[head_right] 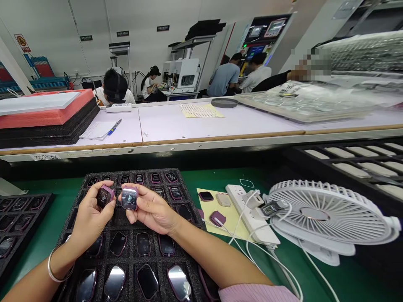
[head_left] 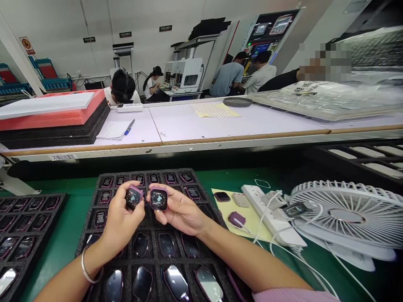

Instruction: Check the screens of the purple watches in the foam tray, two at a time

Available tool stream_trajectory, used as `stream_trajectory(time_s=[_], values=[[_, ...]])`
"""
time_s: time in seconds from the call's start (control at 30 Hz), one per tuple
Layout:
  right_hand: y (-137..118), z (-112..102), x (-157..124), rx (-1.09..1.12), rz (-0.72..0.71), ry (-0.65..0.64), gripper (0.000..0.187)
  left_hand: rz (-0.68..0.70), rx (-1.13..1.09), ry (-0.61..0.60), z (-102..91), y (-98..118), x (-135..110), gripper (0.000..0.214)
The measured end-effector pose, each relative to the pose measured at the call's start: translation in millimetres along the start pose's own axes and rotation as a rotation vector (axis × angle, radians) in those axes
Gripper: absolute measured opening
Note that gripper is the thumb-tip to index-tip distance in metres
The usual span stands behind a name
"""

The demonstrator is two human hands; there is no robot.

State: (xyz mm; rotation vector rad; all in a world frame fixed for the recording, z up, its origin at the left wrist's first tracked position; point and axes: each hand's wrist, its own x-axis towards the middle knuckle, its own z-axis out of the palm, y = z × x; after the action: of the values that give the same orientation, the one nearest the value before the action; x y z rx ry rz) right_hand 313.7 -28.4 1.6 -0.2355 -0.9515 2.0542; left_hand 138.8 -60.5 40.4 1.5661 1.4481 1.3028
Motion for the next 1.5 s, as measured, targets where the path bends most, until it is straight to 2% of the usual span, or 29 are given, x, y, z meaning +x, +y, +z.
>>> stream_trajectory(time_s=[0.37, 0.5, 0.63, 0.8, 0.93, 1.1, 1.5], values=[[-2.1, 0.2, 2.3, -0.008, 0.022, 0.030, 0.047, -0.042, -0.079, -0.032, -0.7, -3.6, 5.7, 0.040], [-5.6, -1.4, 5.5, -0.068, 0.025, 0.139, 0.046, -0.134, -0.269, -0.075, -0.9, -5.2, 12.3, 0.058], [-9.4, -1.1, 4.9, -0.160, -0.037, 0.232, 0.041, -0.252, -0.436, -0.168, -3.0, -4.6, 13.4, 0.073], [-11.9, 1.1, 2.5, -0.220, -0.083, 0.275, 0.032, -0.286, -0.567, -0.209, -5.6, -3.7, 13.1, 0.064], [-11.1, 2.4, 1.1, -0.251, -0.089, 0.279, 0.033, -0.286, -0.595, -0.203, -5.7, -4.0, 13.8, 0.054], [-9.1, 3.1, 0.1, -0.306, -0.109, 0.259, 0.034, -0.270, -0.582, -0.223, -4.3, -5.6, 14.4, 0.042], [-6.4, 2.0, 0.3, -0.399, -0.136, 0.258, 0.032, -0.217, -0.493, -0.253, -1.9, -13.9, 13.4, 0.033]])
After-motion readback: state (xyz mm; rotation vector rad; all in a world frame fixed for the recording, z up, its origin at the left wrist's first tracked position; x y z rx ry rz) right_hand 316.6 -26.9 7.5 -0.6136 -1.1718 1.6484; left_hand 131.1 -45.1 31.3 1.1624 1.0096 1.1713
